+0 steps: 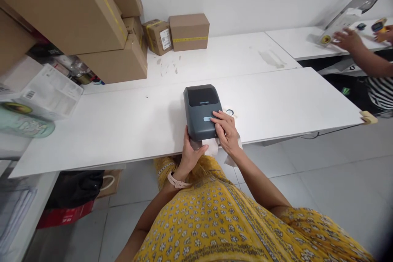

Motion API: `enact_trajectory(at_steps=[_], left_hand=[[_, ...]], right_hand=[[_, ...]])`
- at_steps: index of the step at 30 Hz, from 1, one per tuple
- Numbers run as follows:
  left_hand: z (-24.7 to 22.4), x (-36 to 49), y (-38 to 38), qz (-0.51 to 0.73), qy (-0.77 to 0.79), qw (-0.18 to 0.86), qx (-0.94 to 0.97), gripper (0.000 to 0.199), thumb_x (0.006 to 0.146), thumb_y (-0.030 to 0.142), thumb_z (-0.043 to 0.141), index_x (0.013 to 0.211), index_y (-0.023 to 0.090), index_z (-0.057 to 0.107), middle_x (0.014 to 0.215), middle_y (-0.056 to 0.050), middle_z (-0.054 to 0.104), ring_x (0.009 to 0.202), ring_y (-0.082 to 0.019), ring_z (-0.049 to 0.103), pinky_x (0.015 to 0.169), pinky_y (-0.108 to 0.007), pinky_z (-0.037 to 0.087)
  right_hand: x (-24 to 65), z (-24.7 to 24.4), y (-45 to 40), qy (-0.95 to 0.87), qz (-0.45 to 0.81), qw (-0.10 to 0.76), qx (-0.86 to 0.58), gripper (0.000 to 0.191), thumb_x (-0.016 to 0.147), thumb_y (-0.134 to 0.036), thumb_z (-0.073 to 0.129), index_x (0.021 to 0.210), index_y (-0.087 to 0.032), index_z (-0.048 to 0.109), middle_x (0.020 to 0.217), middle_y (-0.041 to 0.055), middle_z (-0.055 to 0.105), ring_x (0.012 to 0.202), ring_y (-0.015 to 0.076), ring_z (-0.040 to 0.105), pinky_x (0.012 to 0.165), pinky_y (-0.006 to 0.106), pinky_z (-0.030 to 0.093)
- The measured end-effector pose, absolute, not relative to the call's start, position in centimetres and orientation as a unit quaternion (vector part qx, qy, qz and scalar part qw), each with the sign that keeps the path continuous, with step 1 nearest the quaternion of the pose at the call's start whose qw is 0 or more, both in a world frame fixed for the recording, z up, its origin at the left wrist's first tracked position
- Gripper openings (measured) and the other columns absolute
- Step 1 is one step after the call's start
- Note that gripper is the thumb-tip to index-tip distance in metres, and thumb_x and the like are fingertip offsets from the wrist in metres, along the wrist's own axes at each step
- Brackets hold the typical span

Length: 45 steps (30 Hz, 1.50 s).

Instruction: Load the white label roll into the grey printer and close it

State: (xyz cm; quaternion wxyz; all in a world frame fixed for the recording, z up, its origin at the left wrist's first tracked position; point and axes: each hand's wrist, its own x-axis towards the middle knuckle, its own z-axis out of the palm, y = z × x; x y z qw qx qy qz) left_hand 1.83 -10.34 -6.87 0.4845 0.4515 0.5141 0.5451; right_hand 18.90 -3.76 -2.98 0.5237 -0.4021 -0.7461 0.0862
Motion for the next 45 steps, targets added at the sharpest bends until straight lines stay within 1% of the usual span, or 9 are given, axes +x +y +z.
enact_trajectory(at_steps=[8, 12, 17, 20, 27, 30, 38, 42, 45], left_hand=[[-7.4, 1.5, -10.1, 0.549, 0.505, 0.485, 0.456, 0.11, 0.075, 0.047, 0.09, 0.163, 0.028, 0.028, 0.168, -0.016, 0.039, 0.158, -0.035, 0.036, 0.132, -0.051, 0.028], [-7.3, 1.3, -11.1, 0.56, 0.515, 0.489, 0.427, 0.096, 0.077, 0.048, 0.087, 0.156, 0.026, 0.038, 0.161, -0.017, 0.048, 0.146, -0.031, 0.051, 0.122, -0.046, 0.042], [-6.1, 1.6, -13.6, 0.519, 0.603, 0.464, 0.389, 0.042, 0.084, 0.057, 0.076, 0.101, 0.019, 0.07, 0.099, -0.008, 0.074, 0.094, -0.021, 0.069, 0.089, -0.035, 0.055], [-4.7, 2.7, -13.4, 0.473, 0.556, 0.554, 0.4, 0.049, 0.086, 0.065, 0.068, 0.08, 0.017, 0.071, 0.08, -0.006, 0.073, 0.079, -0.019, 0.068, 0.078, -0.032, 0.054], [-2.8, 4.9, -10.6, 0.495, 0.51, 0.659, 0.248, 0.056, 0.068, 0.068, 0.083, 0.082, 0.014, 0.075, 0.071, -0.006, 0.072, 0.067, -0.018, 0.064, 0.066, -0.031, 0.05], [-2.9, 4.8, -10.6, 0.481, 0.523, 0.633, 0.309, 0.05, 0.059, 0.058, 0.091, 0.07, 0.014, 0.071, 0.063, 0.0, 0.064, 0.06, -0.013, 0.054, 0.062, -0.028, 0.043], [-4.7, 4.2, -10.5, 0.46, 0.577, 0.496, 0.457, 0.056, 0.075, 0.066, 0.075, 0.056, 0.019, 0.052, 0.054, 0.005, 0.038, 0.059, -0.01, 0.032, 0.057, -0.027, 0.025], [-4.8, 3.6, -11.1, 0.437, 0.587, 0.462, 0.501, 0.063, 0.078, 0.073, 0.068, 0.052, 0.021, 0.044, 0.053, 0.005, 0.034, 0.058, -0.011, 0.031, 0.057, -0.029, 0.024], [-4.1, 2.4, -12.3, 0.465, 0.602, 0.405, 0.508, 0.059, 0.091, 0.066, 0.058, 0.055, 0.021, 0.047, 0.056, 0.003, 0.043, 0.06, -0.013, 0.042, 0.061, -0.029, 0.033]], right_hand=[[18.0, -4.0, -3.9, -0.703, 0.121, 0.557, -0.425, 0.029, 0.106, -0.025, 0.047, 0.119, -0.031, 0.072, 0.13, 0.0038, 0.077, 0.137, 0.0259, 0.062, 0.119, 0.057, 0.045], [18.0, -4.0, -3.8, -0.699, 0.118, 0.567, -0.419, 0.026, 0.106, -0.026, 0.048, 0.115, -0.03, 0.072, 0.127, 0.0049, 0.078, 0.134, 0.0257, 0.064, 0.117, 0.057, 0.047], [17.8, -3.9, -3.6, -0.689, 0.117, 0.579, -0.421, 0.025, 0.106, -0.029, 0.047, 0.11, -0.029, 0.072, 0.124, 0.0052, 0.079, 0.133, 0.0262, 0.065, 0.117, 0.057, 0.046], [17.7, -3.9, -3.6, -0.69, 0.116, 0.578, -0.42, 0.026, 0.107, -0.031, 0.046, 0.108, -0.029, 0.071, 0.123, 0.0056, 0.078, 0.133, 0.0265, 0.065, 0.117, 0.056, 0.046], [17.7, -3.7, -3.5, -0.703, 0.099, 0.562, -0.424, 0.031, 0.109, -0.032, 0.039, 0.109, -0.028, 0.07, 0.124, 0.0069, 0.077, 0.133, 0.0257, 0.064, 0.116, 0.055, 0.047], [18.0, -3.7, -3.7, -0.714, 0.103, 0.55, -0.42, 0.036, 0.11, -0.033, 0.036, 0.114, -0.028, 0.071, 0.129, 0.0065, 0.075, 0.136, 0.0254, 0.061, 0.117, 0.053, 0.046], [18.1, -1.2, -4.8, -0.768, 0.038, 0.427, -0.476, 0.04, 0.111, -0.042, 0.038, 0.121, -0.03, 0.075, 0.134, 0.0059, 0.071, 0.132, 0.0254, 0.059, 0.12, 0.052, 0.036], [17.9, 0.4, -4.2, -0.8, -0.011, 0.363, -0.477, 0.027, 0.107, -0.043, 0.054, 0.107, -0.029, 0.076, 0.129, 0.0051, 0.075, 0.139, 0.0293, 0.056, 0.129, 0.061, 0.013], [18.4, 0.3, -3.8, -0.815, 0.022, 0.362, -0.453, 0.024, 0.106, -0.043, 0.055, 0.107, -0.028, 0.075, 0.135, 0.0058, 0.073, 0.147, 0.0315, 0.05, 0.13, 0.065, 0.014]])
